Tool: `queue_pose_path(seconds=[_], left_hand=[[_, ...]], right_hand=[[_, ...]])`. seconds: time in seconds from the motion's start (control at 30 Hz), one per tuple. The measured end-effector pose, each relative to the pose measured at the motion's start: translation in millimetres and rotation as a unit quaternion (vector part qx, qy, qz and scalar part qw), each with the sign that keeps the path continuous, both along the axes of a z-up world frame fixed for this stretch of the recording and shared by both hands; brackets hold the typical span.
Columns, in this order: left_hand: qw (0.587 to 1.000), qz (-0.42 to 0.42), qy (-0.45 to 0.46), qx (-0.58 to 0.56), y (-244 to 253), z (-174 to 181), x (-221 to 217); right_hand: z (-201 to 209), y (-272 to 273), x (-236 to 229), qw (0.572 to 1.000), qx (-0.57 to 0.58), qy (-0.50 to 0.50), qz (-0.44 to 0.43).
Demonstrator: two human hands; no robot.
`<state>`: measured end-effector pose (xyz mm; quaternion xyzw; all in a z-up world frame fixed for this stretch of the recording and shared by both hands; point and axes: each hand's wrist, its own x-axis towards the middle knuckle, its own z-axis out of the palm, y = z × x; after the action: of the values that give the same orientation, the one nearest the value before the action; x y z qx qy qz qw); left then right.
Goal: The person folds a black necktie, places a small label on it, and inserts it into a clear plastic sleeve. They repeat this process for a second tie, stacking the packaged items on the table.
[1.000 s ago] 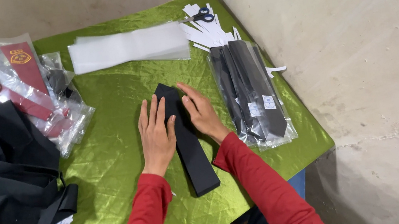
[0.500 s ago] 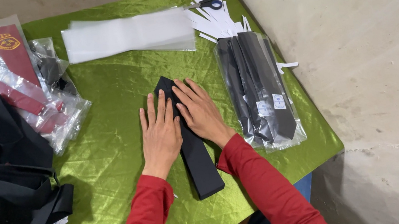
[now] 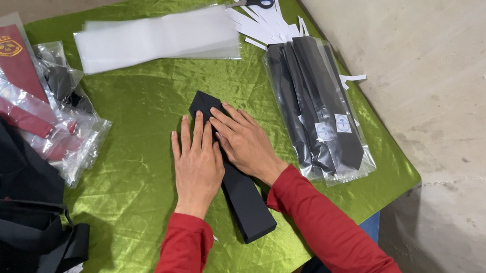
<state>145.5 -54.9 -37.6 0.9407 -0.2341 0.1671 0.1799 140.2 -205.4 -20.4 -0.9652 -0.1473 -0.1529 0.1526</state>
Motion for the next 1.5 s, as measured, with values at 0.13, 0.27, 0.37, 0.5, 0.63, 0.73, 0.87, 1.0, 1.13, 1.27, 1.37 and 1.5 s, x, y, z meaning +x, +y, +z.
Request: queue_pose_path(seconds=[0.13, 0.27, 0.37, 0.5, 0.63, 0.73, 0.87, 1.0, 1.13, 1.27, 1.37, 1.5], left_hand=[[1.000, 0.007, 0.026, 0.006, 0.8, 2.8, -2.1], [0.999, 0.014, 0.027, 0.019, 1.0, 7.9, -6.9], [0.999, 0.018, 0.037, 0.028, 2.3, 9.6, -6.1], [0.997, 0.027, 0.058, 0.037, 4.6, 6.2, -10.0], [0.997, 0.032, 0.059, 0.031, 3.8, 3.8, -9.2], [0.999, 0.033, 0.032, 0.017, 8.8, 2.9, -9.3], [0.993, 0.084, -0.052, -0.068, 15.7, -9.0, -9.8], [0.975, 0.111, 0.091, -0.167, 11.5, 16.6, -25.3], [0.958, 0.112, 0.184, -0.191, 1.1, 10.8, -27.1], [0.937, 0.094, 0.221, -0.255, 2.1, 20.1, -28.6], [0.900, 0.055, 0.228, -0.367, -2.1, 25.7, -32.1], [0.845, -0.031, 0.211, -0.490, -5.8, 29.4, -33.8]], right_hand=[[8.4, 2.8, -6.8, 0.999, -0.015, 0.030, -0.005], [16.4, 6.8, -18.8, 0.998, -0.051, 0.038, -0.019], [16.4, 5.2, -19.8, 0.995, -0.072, 0.066, -0.025], [16.2, 5.8, -23.7, 0.991, -0.088, 0.096, -0.026], [13.9, 6.4, -23.1, 0.990, -0.090, 0.108, -0.034], [12.4, 6.3, -24.3, 0.992, -0.083, 0.089, -0.032], [15.1, 7.0, -25.6, 0.993, -0.080, 0.076, -0.034], [11.7, 5.3, -22.4, 0.995, -0.075, 0.056, -0.044], [7.0, 5.2, -22.0, 0.996, -0.051, 0.018, -0.064], [-8.5, 1.7, -17.1, 0.996, -0.041, -0.010, -0.072], [-13.6, -0.4, -16.6, 0.996, -0.020, -0.058, -0.070], [-4.1, -3.7, -13.5, 0.975, 0.221, -0.020, -0.015]])
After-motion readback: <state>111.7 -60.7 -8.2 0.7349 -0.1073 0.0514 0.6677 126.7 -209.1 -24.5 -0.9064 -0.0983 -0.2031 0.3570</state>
